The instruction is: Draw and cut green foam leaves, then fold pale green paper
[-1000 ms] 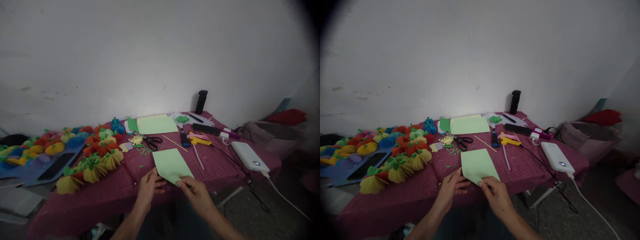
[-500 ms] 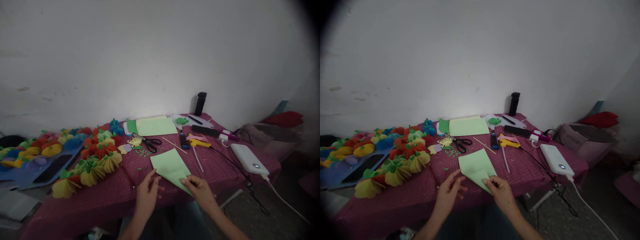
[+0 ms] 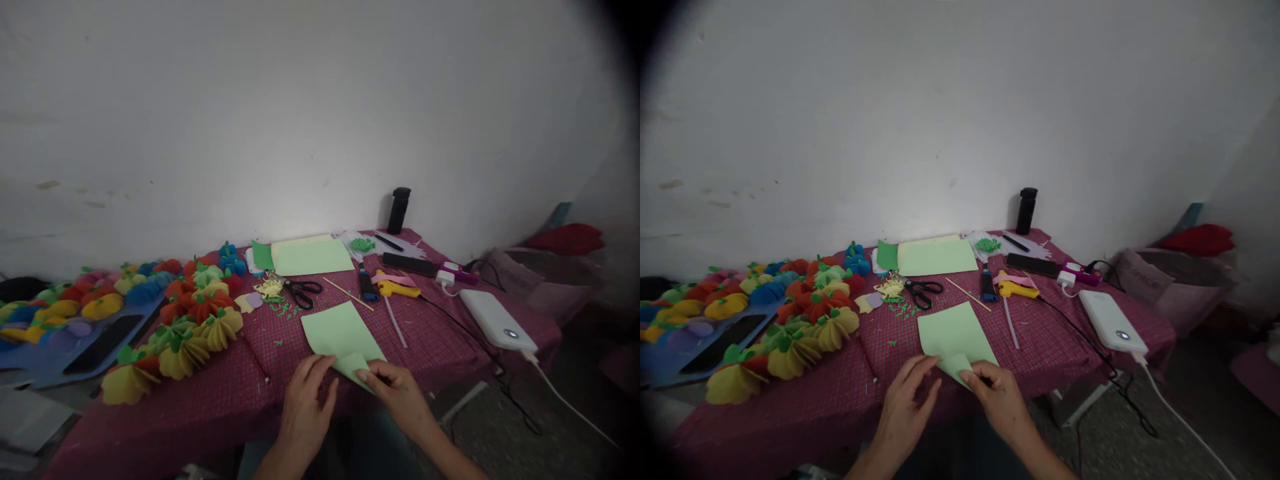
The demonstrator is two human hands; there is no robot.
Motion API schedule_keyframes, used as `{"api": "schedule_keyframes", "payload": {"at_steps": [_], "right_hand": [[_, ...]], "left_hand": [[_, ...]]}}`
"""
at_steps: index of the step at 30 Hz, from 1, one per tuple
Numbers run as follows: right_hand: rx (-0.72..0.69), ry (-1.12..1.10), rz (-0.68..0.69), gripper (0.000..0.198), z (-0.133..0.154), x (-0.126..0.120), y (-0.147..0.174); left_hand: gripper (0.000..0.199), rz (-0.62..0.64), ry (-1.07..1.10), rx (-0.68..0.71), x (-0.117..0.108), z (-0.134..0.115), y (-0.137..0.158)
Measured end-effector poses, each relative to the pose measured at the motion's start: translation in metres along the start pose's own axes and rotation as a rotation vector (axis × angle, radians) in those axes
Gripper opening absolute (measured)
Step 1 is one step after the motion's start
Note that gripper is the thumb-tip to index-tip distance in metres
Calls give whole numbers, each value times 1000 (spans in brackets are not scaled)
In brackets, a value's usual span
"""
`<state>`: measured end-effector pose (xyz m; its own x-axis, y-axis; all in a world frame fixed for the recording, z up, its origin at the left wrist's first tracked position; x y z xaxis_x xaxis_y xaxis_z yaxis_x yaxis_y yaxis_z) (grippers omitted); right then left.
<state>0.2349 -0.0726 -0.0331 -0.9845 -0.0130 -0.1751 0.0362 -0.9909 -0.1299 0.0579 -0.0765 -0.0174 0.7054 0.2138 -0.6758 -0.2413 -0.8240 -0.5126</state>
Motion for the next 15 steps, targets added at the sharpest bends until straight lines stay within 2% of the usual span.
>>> {"api": "schedule_keyframes", "payload": {"at_steps": [8, 15], "right_hand": [[-13, 3, 9, 32, 0, 0, 1], [-7, -5, 98, 27, 2, 4, 3]], "left_hand": [[30, -7, -17, 27, 1, -3, 1], [24, 4, -9, 48, 7, 1, 1]]}}
Point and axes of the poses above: each hand's wrist, its own y-axis away from the middle knuckle, its own x-axis out of the palm, z = x × y, the point moved 3 cm from there along -y, towards the middle knuckle, and after that the axes turned 7 degrees about -y, right-handed, at the moved point
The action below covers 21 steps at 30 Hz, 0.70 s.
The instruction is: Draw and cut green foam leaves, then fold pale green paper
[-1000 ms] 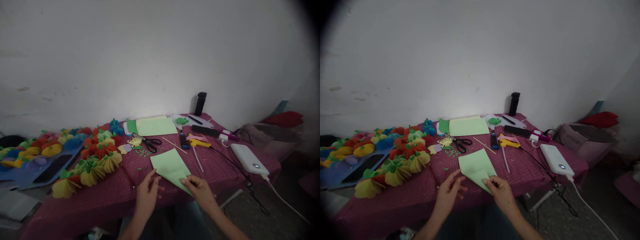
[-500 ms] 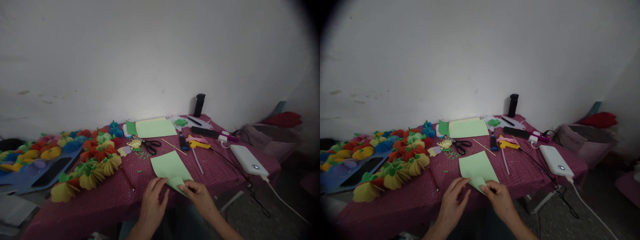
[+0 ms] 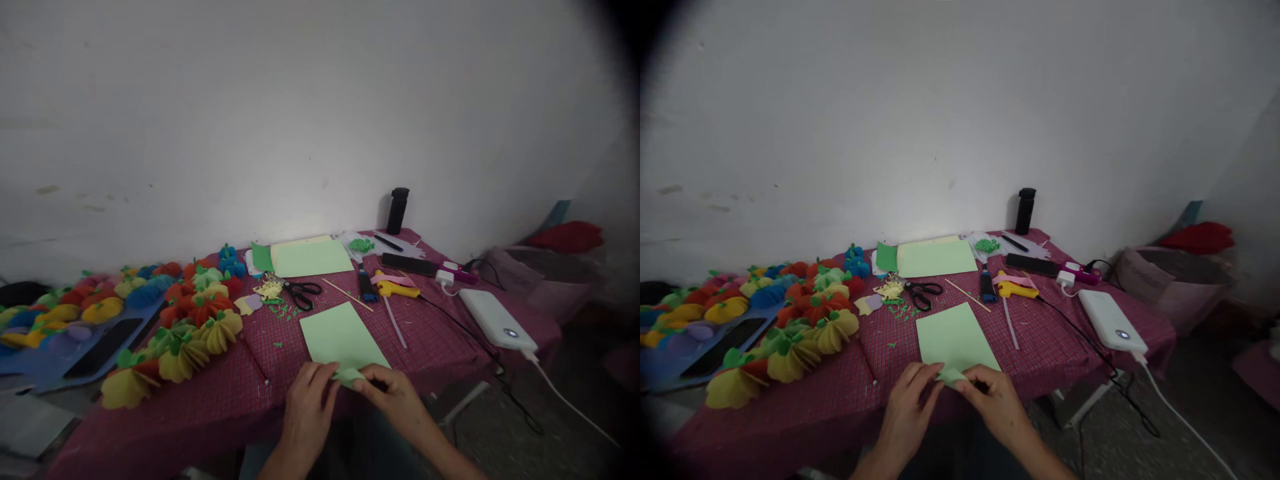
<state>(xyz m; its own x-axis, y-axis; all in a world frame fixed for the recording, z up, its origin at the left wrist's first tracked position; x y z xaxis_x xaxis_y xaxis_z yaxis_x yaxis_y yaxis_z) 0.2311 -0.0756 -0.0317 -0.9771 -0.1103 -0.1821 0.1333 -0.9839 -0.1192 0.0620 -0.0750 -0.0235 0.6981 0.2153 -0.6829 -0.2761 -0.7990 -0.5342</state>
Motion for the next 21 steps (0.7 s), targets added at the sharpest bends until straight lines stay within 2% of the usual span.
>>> {"api": "schedule_keyframes", "payload": {"at_steps": [6, 13, 15, 18, 21], "right_hand": [[-16, 29, 38, 40, 3, 0, 0], [-31, 67, 67, 41, 4, 0, 0], [-89, 126, 88, 39, 12, -1, 3], [-232, 210, 139, 24, 23, -1, 9], [-327, 286, 120, 21, 27, -3, 11]], "left_hand": [[24, 13, 3, 25, 2, 1, 2], [33, 44, -11, 31, -1, -1, 4], [33, 37, -6, 31, -2, -1, 3], [34, 25, 24, 13, -2, -2, 0], [34, 26, 50, 9, -2, -6, -7]]}}
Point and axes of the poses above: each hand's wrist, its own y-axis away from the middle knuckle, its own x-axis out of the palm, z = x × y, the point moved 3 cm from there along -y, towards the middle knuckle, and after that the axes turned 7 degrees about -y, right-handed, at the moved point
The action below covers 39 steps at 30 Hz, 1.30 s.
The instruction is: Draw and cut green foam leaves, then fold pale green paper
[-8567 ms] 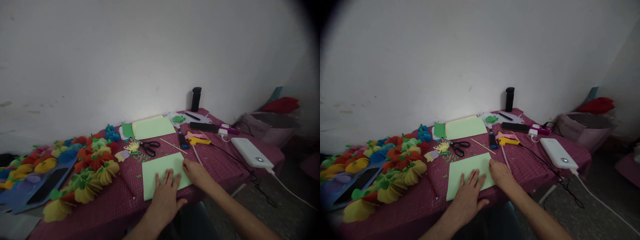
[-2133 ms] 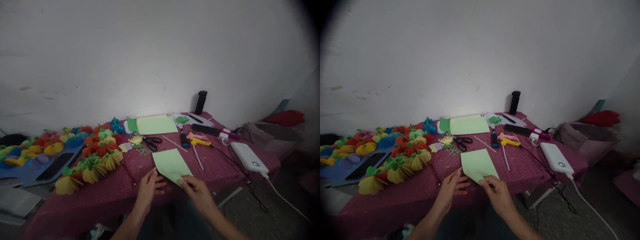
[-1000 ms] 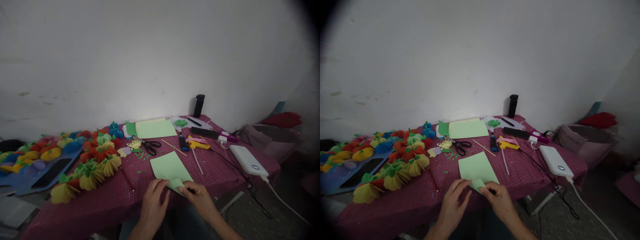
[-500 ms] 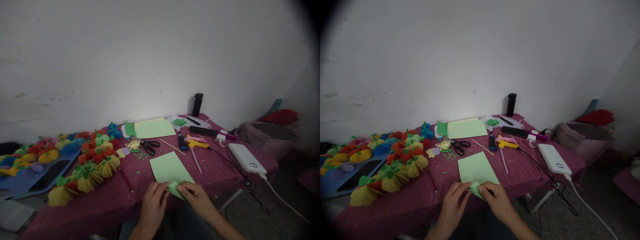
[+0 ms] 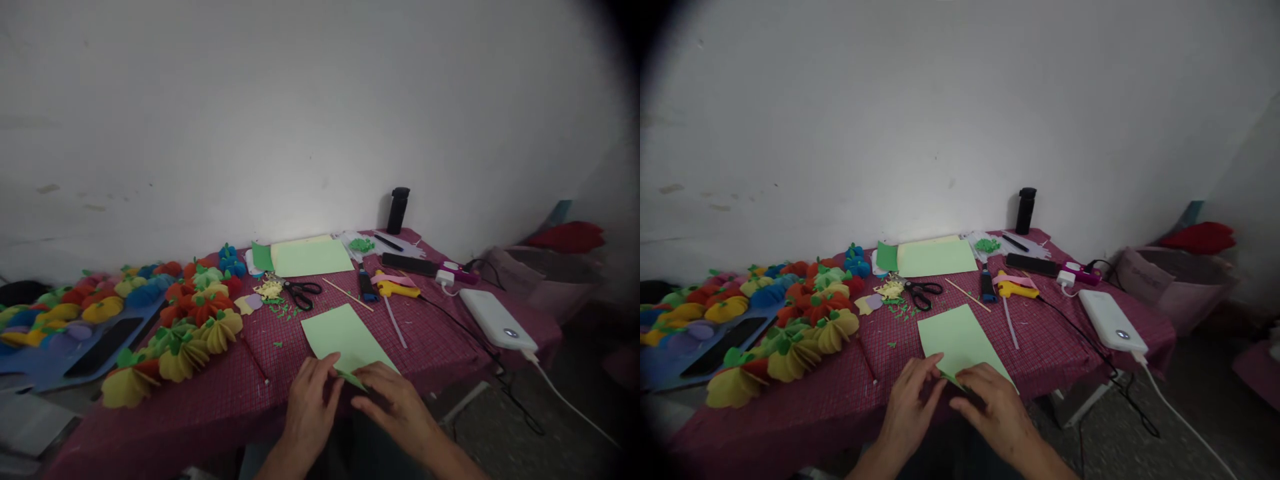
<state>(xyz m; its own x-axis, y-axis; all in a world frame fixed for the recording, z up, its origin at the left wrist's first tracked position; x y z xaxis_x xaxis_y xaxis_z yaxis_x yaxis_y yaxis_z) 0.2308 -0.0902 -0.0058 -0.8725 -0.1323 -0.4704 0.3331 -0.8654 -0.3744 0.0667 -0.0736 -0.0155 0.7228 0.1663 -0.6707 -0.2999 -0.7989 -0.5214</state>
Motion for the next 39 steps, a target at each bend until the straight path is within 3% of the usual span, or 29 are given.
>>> {"api": "schedule_keyframes", "payload": {"at_steps": [7, 16, 29, 39], "right_hand": [[-80, 54, -144, 22, 7, -24, -6], [-81, 55, -249, 24, 33, -72, -10], [-14, 110, -448, 26, 40, -109, -11], [26, 108, -626, 23, 32, -115, -25]], "left_hand": [[52, 81, -169, 45, -15, -15, -28], [26, 164, -350, -9, -45, -17, -50], [14, 193, -278, -224, -79, -6, -33], [19, 262, -132, -321, -80, -16, -16]]}}
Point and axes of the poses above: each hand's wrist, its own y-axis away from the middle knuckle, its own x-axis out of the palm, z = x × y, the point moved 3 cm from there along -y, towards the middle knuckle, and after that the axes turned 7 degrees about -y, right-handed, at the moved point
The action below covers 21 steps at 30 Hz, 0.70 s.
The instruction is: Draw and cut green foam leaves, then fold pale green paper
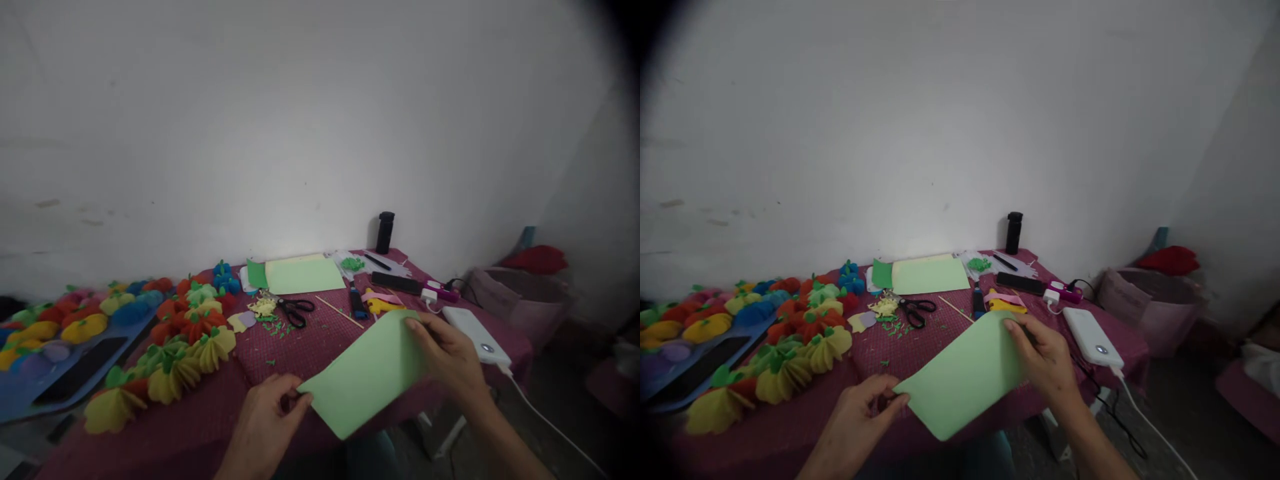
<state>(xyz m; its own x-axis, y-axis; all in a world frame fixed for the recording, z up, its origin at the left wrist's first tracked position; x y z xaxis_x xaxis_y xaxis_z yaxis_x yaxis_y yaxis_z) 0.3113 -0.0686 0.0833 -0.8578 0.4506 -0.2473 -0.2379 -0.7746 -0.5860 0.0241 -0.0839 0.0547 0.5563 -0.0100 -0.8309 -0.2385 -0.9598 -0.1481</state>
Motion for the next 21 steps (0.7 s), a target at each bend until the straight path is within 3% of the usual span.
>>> {"api": "schedule_keyframes", "payload": {"at_steps": [6, 11, 15, 18, 21], "right_hand": [[8, 125, 69, 28, -9, 9, -14], [-123, 227, 213, 25, -22, 37, -27], [-294, 301, 333, 23, -28, 84, -37], [-340, 296, 315, 37, -33, 113, -38], [-377, 331, 299, 41, -45, 122, -23]], "left_hand": [[22, 43, 111, -37, 2, -4, 1], [28, 145, 351, -90, 36, 13, 5], [35, 257, 650, -318, 78, 32, 16], [43, 220, 926, -537, 97, 41, 26], [46, 131, 1114, -702, 103, 48, 34]]}}
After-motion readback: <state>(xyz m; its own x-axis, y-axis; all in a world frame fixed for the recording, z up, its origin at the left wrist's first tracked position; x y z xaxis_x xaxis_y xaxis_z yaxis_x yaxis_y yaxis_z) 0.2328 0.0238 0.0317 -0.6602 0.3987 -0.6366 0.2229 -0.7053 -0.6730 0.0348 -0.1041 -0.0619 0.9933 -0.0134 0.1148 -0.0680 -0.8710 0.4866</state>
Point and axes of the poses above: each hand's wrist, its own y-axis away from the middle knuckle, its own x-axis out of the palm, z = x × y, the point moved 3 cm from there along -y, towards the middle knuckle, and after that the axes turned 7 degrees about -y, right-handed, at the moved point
